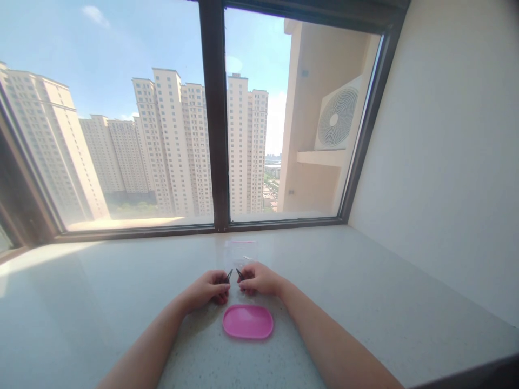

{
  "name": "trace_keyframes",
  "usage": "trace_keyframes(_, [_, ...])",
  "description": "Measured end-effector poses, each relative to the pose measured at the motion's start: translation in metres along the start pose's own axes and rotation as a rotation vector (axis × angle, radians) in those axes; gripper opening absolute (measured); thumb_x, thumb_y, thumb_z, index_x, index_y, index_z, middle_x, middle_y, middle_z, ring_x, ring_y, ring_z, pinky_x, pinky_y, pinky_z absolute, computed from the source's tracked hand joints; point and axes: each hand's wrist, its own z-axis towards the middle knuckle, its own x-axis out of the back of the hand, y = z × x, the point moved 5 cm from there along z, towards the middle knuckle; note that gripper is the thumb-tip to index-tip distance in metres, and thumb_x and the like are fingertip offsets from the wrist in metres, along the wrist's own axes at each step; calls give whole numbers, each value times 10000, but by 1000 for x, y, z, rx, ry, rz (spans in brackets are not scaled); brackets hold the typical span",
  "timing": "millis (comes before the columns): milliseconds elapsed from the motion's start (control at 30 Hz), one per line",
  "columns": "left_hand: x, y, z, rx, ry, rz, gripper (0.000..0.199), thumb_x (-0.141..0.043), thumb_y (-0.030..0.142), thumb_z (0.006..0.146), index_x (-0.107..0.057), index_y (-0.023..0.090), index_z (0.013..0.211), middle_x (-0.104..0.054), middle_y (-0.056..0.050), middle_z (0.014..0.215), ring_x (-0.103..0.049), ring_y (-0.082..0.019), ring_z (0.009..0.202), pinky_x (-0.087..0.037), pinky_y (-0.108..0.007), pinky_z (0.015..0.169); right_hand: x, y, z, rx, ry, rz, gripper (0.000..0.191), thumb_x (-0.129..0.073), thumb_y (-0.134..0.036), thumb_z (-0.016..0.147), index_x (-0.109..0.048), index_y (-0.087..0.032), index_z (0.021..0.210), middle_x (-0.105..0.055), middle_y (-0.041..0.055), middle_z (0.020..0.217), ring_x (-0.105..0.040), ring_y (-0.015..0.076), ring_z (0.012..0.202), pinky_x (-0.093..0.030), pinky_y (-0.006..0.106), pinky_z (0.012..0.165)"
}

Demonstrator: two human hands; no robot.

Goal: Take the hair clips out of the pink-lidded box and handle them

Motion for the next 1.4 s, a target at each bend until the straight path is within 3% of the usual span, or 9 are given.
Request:
trace_keyframes(233, [-2,4,-2,12,3,5,373,-688,469,667,-569,138,791,-636,-32,691,-612,-158,598,-462,-282,592,0,0,0,-14,10,5,191,-654,-199,665,-620,-115,833,-636,22,665,-571,114,520,-453,214,488])
trace_keyframes(867, [-2,2,-1,9,6,-9,374,-686,477,668,-573,142,791,-641,-30,687,-614,-157,591,-463,-280,591,0,-1,-2,-24,26,19,224,-700,-251,662,-625,-120,828,-636,24,672,-566,115,523,-448,216,488])
trace_keyframes(1400, [0,1,-1,37,7,-32,312,-651,382,660,-600,142,852,-653,-35,710,-614,-147,597,-461,-273,599,0,1,1,-19,15,6,184,-666,-191,666,-632,-115,829,-636,13,643,-575,111,524,-464,219,510])
